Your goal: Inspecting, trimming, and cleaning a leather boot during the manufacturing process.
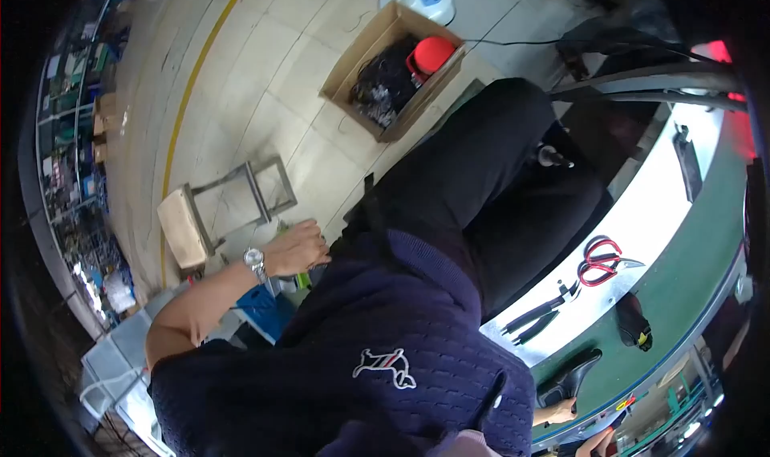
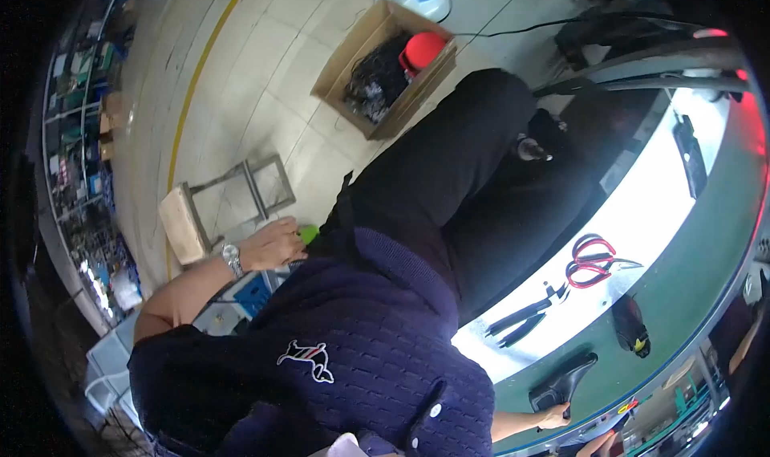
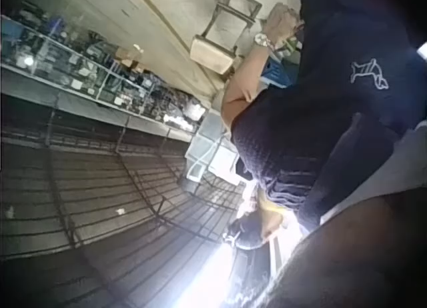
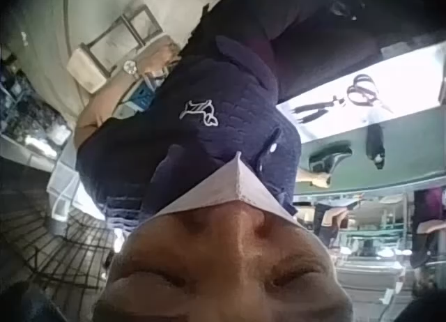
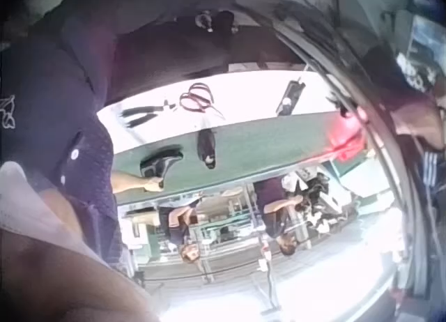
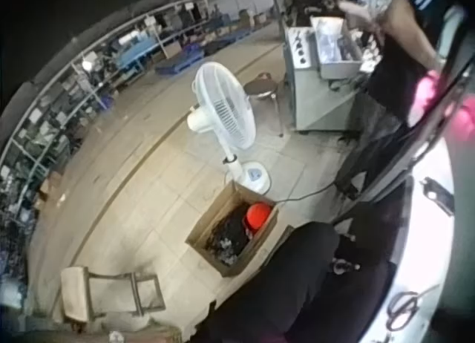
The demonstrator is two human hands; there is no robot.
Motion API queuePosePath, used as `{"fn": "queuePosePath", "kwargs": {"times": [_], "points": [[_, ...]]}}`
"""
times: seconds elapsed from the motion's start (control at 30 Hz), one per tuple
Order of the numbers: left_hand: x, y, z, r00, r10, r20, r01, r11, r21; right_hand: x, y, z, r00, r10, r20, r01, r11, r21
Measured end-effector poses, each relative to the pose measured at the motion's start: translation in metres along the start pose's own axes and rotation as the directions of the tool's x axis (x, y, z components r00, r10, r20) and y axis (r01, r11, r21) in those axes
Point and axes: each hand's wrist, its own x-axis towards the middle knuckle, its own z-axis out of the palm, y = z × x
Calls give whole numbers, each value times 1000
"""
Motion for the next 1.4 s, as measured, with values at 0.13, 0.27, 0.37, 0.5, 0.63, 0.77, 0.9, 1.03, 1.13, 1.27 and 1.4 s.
{"fn": "queuePosePath", "kwargs": {"times": [0.13, 0.27, 0.37, 0.5, 0.63, 0.77, 0.9, 1.03, 1.13, 1.27, 1.4], "points": [[-7, 7, -34, 998, -55, 23, 53, 997, 55, -5, -57, -44, 895, 297, 333, -310, 951, -14], [15, -12, -51, 994, 85, 75, -95, 985, 145, -4, -59, -64, 840, 375, 392, -396, 918, -31], [36, -18, -64, 976, 192, 104, -211, 954, 212, -13, -62, -67, 777, 487, 398, -492, 865, -97], [63, -35, -63, 893, 169, 417, -243, 961, 130, -27, -90, -86, 768, 536, 352, -528, 840, -127], [61, -198, 52, 919, 123, 375, -119, 992, -33, -46, -126, -108, 813, 511, 278, -534, 845, 9], [144, -110, -74, 873, 176, 455, -226, 972, 58, -60, -116, -127, 821, 533, 204, -548, 836, 22], [157, -39, -142, 839, 137, 526, -218, 971, 94, -63, -117, -127, 848, 512, 137, -528, 839, 134], [150, -19, -164, 796, 81, 600, -172, 980, 96, -58, -113, -128, 861, 496, 113, -505, 806, 309], [156, -9, -192, 766, 268, 584, -284, 956, -66, -51, -115, -143, 842, 506, 187, -539, 773, 335], [175, 65, -276, 858, 433, 276, -483, 864, 146, -57, -116, -155, 879, 455, 144, -470, 775, 422], [175, 167, -337, 824, 566, 40, -547, 773, 322, -47, -96, -181, 883, 420, 209, -464, 718, 518]]}}
